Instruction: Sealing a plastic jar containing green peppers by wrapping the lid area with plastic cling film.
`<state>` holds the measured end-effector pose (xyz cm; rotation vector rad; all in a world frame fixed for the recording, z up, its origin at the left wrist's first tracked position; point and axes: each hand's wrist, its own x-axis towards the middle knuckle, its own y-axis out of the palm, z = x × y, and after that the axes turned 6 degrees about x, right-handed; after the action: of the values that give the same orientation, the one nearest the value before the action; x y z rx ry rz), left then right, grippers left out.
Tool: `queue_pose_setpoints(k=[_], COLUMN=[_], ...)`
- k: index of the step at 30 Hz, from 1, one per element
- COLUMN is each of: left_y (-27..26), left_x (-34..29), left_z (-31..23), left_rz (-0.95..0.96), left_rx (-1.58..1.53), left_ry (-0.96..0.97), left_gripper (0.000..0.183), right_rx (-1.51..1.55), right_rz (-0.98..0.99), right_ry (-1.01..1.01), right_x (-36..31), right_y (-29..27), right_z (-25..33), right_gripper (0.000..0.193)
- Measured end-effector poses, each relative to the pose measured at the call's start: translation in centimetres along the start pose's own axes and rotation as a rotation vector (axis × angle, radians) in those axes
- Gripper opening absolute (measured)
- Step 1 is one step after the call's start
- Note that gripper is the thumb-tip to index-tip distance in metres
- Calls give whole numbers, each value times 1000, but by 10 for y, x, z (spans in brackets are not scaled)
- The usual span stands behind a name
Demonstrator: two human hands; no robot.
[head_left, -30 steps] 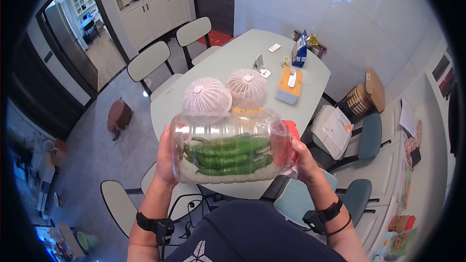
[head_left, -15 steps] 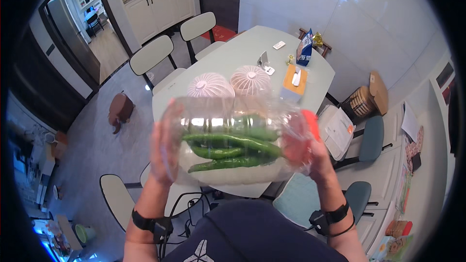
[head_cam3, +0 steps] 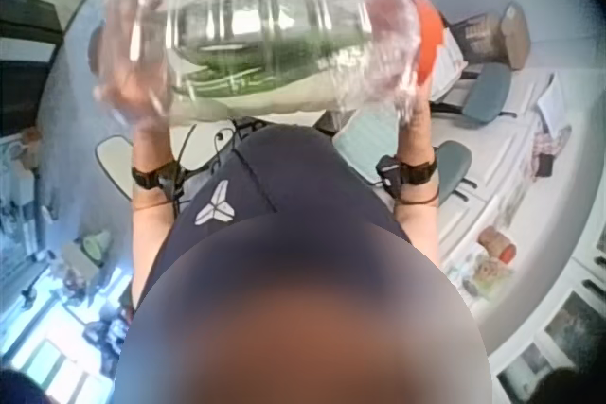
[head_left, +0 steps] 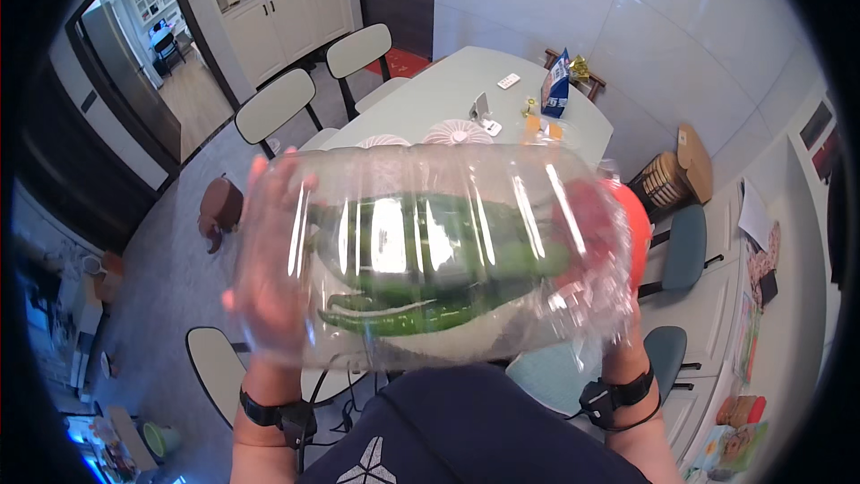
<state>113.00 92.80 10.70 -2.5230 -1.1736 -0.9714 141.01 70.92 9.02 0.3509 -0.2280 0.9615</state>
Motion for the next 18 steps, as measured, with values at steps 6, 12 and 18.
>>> queue_pose_setpoints(k=[6, 12, 18], left_y=[12, 7, 2], left_x=[4, -14, -21], left_z=[11, 29, 34], left_rz=[-61, -78, -170], left_rx=[-18, -200, -357], left_ry=[-473, -403, -583], left_gripper=[81, 76, 72], right_rx=[149, 260, 317], right_rz=[73, 69, 78], right_ry=[390, 385, 456], right_x=[0, -14, -17], right_y=[-1, -12, -4], right_z=[-22, -48, -47], right_gripper=[85, 87, 89])
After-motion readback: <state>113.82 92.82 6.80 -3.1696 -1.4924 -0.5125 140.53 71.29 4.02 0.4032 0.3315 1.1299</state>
